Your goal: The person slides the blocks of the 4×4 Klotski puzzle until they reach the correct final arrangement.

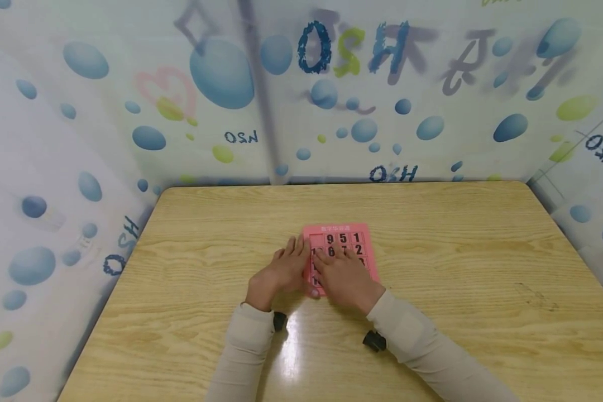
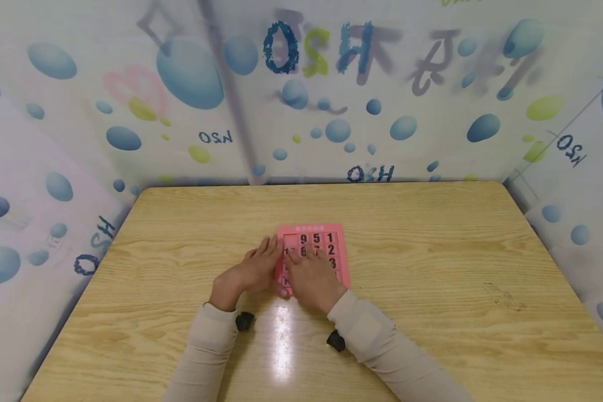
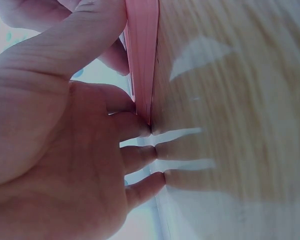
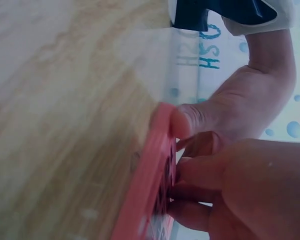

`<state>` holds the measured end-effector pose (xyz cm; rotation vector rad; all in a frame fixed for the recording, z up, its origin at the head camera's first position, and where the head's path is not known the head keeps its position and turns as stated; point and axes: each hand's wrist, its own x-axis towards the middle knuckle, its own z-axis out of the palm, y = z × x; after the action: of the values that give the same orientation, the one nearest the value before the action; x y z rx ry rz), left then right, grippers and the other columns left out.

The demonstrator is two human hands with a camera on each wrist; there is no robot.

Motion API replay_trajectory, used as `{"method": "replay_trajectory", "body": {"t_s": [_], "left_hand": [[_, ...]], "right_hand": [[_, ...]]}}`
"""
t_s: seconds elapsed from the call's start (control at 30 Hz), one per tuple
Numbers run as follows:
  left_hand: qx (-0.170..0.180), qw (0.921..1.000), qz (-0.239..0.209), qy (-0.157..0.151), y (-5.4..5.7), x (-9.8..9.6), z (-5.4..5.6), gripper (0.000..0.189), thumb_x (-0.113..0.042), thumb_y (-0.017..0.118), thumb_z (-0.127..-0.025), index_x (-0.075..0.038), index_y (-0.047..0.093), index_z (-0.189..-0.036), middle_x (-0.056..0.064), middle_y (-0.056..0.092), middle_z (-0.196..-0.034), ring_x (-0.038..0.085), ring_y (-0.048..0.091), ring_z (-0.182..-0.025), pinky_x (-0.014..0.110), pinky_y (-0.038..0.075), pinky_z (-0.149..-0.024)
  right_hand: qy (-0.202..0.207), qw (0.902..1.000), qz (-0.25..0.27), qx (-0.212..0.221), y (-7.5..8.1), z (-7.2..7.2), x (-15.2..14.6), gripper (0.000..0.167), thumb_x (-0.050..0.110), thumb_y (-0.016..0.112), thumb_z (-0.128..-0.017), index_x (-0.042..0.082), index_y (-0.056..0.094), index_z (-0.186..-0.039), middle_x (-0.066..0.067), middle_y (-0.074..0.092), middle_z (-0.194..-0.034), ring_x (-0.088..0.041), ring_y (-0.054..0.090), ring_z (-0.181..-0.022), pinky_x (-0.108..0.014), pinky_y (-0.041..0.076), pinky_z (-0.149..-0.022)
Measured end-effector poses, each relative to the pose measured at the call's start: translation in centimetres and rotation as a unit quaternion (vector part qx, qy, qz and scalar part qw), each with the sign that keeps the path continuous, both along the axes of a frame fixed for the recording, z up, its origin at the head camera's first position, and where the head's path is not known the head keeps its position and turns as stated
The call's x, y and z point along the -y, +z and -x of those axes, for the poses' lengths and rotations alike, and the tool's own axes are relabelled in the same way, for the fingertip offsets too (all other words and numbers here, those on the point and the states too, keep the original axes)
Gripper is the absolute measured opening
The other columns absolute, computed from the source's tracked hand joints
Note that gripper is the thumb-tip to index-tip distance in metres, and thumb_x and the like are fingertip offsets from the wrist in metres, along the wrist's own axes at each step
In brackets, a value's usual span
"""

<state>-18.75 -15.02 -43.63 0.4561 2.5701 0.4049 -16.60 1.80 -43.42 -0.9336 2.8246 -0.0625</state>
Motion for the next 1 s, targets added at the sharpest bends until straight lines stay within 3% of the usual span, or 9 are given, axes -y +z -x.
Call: {"method": "replay_trajectory", "body": {"t_s": [0.2,0.43,1.0], "left_hand": [[0.011,0.9999,0.003,0.002,0.2,0.0,0.0,0.124,-0.050,0.082,-0.075,-0.001,0.004,-0.158,0.018,-0.003,-0.165,0.035,-0.005,-0.153,0.052,0.013,-0.123],[0.017,0.9998,-0.003,0.009,0.4,0.0,-0.1,0.126,-0.047,0.083,-0.074,-0.001,0.002,-0.158,0.017,-0.005,-0.165,0.034,-0.007,-0.153,0.050,0.009,-0.124],[0.018,0.9997,-0.005,0.014,0.3,-0.1,0.0,0.124,-0.046,0.084,-0.074,0.000,0.005,-0.158,0.018,-0.002,-0.165,0.034,-0.005,-0.153,0.052,0.011,-0.123]], "right_hand": [[-0.016,0.9998,0.001,-0.013,-0.2,0.6,-0.7,0.050,0.027,0.052,-0.101,0.011,0.047,-0.149,-0.007,0.043,-0.154,-0.042,0.034,-0.144,-0.061,0.033,-0.113],[-0.063,0.9978,0.003,-0.020,-0.8,1.6,-1.5,0.053,0.033,0.050,-0.103,0.010,0.044,-0.150,-0.008,0.039,-0.157,-0.043,0.031,-0.145,-0.061,0.028,-0.115],[-0.089,0.9960,0.012,0.008,-0.6,1.9,-0.2,0.053,0.035,0.047,-0.104,0.007,0.045,-0.149,-0.009,0.040,-0.157,-0.042,0.030,-0.146,-0.061,0.028,-0.115]]}}
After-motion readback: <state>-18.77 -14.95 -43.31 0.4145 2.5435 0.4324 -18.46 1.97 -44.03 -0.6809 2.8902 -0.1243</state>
